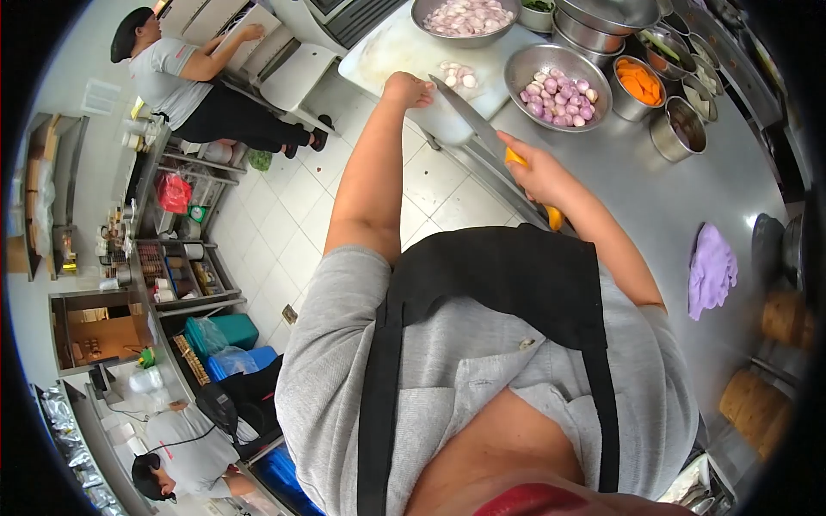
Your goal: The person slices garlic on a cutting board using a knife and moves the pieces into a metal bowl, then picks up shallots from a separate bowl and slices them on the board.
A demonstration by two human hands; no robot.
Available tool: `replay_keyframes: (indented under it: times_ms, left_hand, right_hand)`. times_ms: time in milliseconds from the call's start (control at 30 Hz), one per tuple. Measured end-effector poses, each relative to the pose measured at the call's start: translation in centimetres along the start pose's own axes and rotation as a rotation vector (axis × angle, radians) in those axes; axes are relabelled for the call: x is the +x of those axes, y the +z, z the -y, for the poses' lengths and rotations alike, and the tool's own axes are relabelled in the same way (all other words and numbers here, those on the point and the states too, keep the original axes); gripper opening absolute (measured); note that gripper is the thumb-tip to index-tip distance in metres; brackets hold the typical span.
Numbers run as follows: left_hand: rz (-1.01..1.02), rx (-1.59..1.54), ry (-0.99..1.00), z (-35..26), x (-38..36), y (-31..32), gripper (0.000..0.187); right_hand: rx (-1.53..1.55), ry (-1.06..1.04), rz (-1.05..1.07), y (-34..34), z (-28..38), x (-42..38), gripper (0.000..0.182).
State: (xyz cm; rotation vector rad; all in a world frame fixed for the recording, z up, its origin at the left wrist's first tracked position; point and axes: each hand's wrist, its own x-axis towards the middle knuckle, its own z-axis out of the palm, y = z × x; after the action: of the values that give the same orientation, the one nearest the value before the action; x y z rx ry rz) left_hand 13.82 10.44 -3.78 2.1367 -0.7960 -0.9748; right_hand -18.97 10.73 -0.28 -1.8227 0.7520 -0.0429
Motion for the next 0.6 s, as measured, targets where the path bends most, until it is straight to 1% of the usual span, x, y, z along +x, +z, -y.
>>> replay_keyframes:
  times_ms: [33,67,100,133,167,200,267,333,367,433,467,533,600]
  left_hand:
    - [0.028,-0.106,-0.012,-0.1,-0.3,0.1,0.025]
    - [0.029,-0.103,-0.009,-0.2,-0.5,0.1,0.025]
    - [0.044,-0.181,-0.043,-0.3,-0.6,0.1,0.024]
    - [0.058,-0.259,-0.078,-0.4,-0.6,0.0,0.023]
    - [0.059,-0.255,-0.077,-0.5,-0.6,0.1,0.023]
    - [0.025,-0.226,-0.103,-0.7,-0.6,0.2,0.019]
    - [-0.009,-0.196,-0.129,-0.4,0.3,0.1,0.018]
    - [-0.036,0.341,0.025,0.8,2.4,-0.3,0.017]
    - [-0.037,0.342,0.025,0.9,2.2,-0.1,0.017]
    - [-0.139,-0.242,0.04,1.6,1.5,0.7,0.02]
    - [-0.138,-0.24,0.038,1.6,1.5,0.7,0.02]
    - [-0.128,-0.38,0.074,1.8,1.7,0.8,0.02]
    - [-0.127,-0.411,0.062,1.8,1.6,0.8,0.018]
  right_hand:
    - [-0.054,-0.073,-0.028,0.2,-0.4,0.5,0.054]
    - [-0.109,-0.146,-0.056,0.3,-0.3,0.7,0.055]
    - [-0.106,-0.147,-0.059,0.3,-0.1,0.8,0.055]
    - [-0.128,-0.099,-0.042,0.3,0.4,0.9,0.055]
    - [-0.15,-0.052,-0.025,0.2,0.8,1.0,0.056]
    - [-0.147,-0.054,-0.028,0.2,0.7,1.3,0.056]
    - [-0.214,-0.124,-0.059,0.4,0.2,1.9,0.056]
    - [-0.18,-0.127,-0.057,0.3,0.3,2.0,0.056]
    - [-0.148,-0.128,-0.054,0.2,0.3,2.1,0.056]
    - [-0.156,-0.136,-0.057,0.2,0.2,2.3,0.056]
    - [-0.164,-0.144,-0.061,0.1,0.1,2.4,0.056]
    - [-0.201,-0.163,-0.077,0.2,-0.4,2.8,0.057]
    - [-0.24,-0.186,-0.093,0.4,-0.3,2.9,0.057]
